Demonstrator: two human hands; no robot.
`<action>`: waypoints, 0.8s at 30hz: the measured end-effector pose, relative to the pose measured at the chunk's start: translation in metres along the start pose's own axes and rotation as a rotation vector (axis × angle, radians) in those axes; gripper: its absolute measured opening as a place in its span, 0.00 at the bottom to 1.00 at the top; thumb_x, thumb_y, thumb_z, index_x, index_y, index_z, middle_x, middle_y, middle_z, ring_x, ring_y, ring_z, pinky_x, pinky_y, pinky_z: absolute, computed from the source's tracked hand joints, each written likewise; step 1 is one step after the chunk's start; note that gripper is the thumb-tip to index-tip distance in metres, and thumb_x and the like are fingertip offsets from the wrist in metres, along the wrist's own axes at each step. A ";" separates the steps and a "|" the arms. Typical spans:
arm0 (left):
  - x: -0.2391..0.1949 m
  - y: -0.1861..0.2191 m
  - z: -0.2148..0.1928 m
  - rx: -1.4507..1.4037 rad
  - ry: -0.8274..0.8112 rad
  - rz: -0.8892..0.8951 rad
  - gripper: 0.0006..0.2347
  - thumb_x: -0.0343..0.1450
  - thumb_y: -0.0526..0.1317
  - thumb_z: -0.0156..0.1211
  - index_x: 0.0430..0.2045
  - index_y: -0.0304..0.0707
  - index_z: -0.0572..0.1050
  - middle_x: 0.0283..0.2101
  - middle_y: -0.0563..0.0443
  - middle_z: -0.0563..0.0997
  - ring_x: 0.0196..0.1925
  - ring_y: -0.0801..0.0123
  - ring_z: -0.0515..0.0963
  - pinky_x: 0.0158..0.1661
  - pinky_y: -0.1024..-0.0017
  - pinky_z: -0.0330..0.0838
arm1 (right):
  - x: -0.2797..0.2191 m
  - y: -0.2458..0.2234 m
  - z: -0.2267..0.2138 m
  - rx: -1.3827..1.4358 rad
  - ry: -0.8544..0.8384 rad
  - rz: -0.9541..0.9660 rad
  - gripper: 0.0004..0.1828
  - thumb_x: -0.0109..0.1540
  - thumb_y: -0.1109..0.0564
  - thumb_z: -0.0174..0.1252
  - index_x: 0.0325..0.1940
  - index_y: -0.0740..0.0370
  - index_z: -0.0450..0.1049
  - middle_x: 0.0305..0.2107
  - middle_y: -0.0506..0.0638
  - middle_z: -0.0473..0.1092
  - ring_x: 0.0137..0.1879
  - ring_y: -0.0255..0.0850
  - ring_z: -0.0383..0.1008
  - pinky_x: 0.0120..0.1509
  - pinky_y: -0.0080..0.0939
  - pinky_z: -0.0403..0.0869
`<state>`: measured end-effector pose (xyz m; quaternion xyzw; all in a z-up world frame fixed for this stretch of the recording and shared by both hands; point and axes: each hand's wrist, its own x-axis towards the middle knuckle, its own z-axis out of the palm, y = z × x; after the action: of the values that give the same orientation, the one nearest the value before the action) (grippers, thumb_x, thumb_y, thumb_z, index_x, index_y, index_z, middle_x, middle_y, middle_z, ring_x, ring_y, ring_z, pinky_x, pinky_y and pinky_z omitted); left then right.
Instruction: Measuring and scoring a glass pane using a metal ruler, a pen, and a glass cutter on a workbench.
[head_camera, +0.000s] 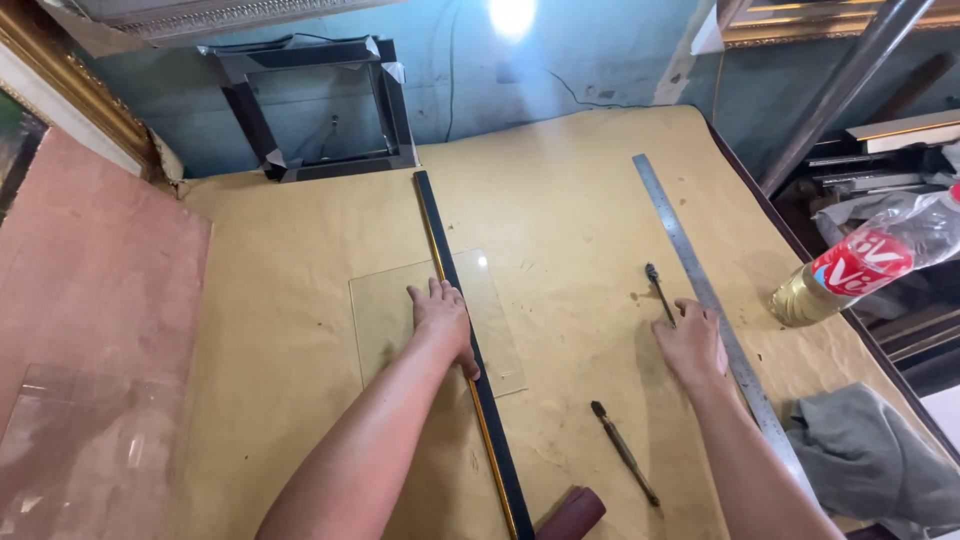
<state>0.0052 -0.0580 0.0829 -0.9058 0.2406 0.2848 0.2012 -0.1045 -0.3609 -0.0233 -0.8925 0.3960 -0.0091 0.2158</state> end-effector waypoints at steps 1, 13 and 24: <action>0.002 -0.001 0.000 0.004 0.000 0.004 0.49 0.48 0.63 0.61 0.59 0.34 0.46 0.64 0.44 0.48 0.66 0.54 0.41 0.58 0.44 0.39 | 0.004 0.001 0.001 0.001 0.001 0.005 0.30 0.48 0.40 0.54 0.53 0.45 0.64 0.48 0.47 0.61 0.52 0.44 0.67 0.52 0.47 0.68; 0.011 -0.005 0.010 -0.067 0.016 0.004 0.51 0.47 0.64 0.64 0.59 0.35 0.45 0.64 0.44 0.47 0.66 0.53 0.43 0.57 0.44 0.42 | -0.149 -0.125 -0.034 0.044 -0.472 -0.185 0.15 0.59 0.45 0.40 0.42 0.52 0.66 0.20 0.47 0.74 0.40 0.45 0.74 0.46 0.45 0.69; 0.019 -0.007 0.015 0.009 -0.049 0.021 0.56 0.48 0.69 0.61 0.60 0.35 0.35 0.65 0.43 0.33 0.66 0.47 0.36 0.57 0.42 0.39 | -0.197 -0.131 -0.020 -0.188 -0.514 -0.485 0.14 0.59 0.49 0.40 0.47 0.51 0.62 0.19 0.49 0.70 0.26 0.45 0.69 0.32 0.42 0.65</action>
<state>0.0164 -0.0508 0.0614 -0.8951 0.2463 0.3079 0.2080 -0.1517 -0.1505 0.0762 -0.9495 0.1047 0.2013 0.2169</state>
